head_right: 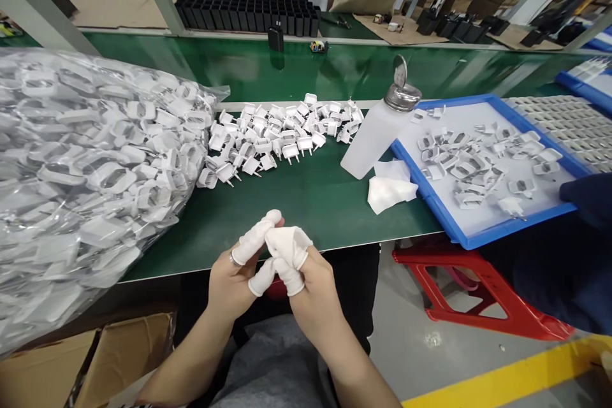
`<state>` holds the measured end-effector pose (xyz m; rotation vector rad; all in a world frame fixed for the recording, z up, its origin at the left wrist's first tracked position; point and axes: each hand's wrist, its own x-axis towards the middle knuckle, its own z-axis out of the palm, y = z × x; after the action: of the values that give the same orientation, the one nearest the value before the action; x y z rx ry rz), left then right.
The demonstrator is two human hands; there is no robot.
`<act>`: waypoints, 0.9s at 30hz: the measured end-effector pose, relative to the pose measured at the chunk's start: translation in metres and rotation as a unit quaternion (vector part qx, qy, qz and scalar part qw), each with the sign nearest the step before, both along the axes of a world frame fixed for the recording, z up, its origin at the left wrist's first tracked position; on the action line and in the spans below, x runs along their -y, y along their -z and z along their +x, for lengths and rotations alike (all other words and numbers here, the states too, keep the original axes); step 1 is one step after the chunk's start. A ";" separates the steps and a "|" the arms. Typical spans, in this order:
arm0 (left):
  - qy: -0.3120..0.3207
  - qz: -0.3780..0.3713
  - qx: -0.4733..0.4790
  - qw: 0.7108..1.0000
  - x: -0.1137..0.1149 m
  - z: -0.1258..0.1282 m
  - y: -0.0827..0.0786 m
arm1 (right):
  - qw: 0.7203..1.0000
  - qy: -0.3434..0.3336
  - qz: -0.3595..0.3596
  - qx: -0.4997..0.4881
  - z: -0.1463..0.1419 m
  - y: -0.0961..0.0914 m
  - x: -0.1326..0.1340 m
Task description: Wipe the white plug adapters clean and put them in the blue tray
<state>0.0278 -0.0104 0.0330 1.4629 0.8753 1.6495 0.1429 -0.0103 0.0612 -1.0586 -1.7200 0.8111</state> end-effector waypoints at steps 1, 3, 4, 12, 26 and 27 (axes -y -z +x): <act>-0.016 0.016 -0.022 1.000 0.000 0.001 0.001 | 1.000 -0.004 -0.023 -0.015 -0.001 0.000 -0.001; -0.039 0.038 -0.055 0.997 0.000 0.002 0.002 | 0.998 0.006 -0.048 -0.051 -0.003 -0.001 -0.003; -0.052 0.048 -0.064 0.995 0.000 0.003 0.003 | 0.996 0.018 -0.055 -0.071 -0.004 0.000 -0.004; -0.042 -0.023 0.033 0.998 -0.001 0.001 0.005 | 0.986 0.086 -0.085 -0.113 -0.009 0.008 -0.007; 0.062 -0.245 0.311 0.916 -0.008 -0.004 -0.012 | 0.987 0.044 0.037 -0.151 -0.006 0.020 -0.006; 0.065 -0.243 0.315 0.915 -0.007 -0.004 -0.011 | 0.980 0.051 0.006 -0.192 -0.005 0.022 -0.005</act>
<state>0.0235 -0.0034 0.0442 0.5757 0.7196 1.5159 0.1376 -0.0050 0.0397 -0.9053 -1.3333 0.8753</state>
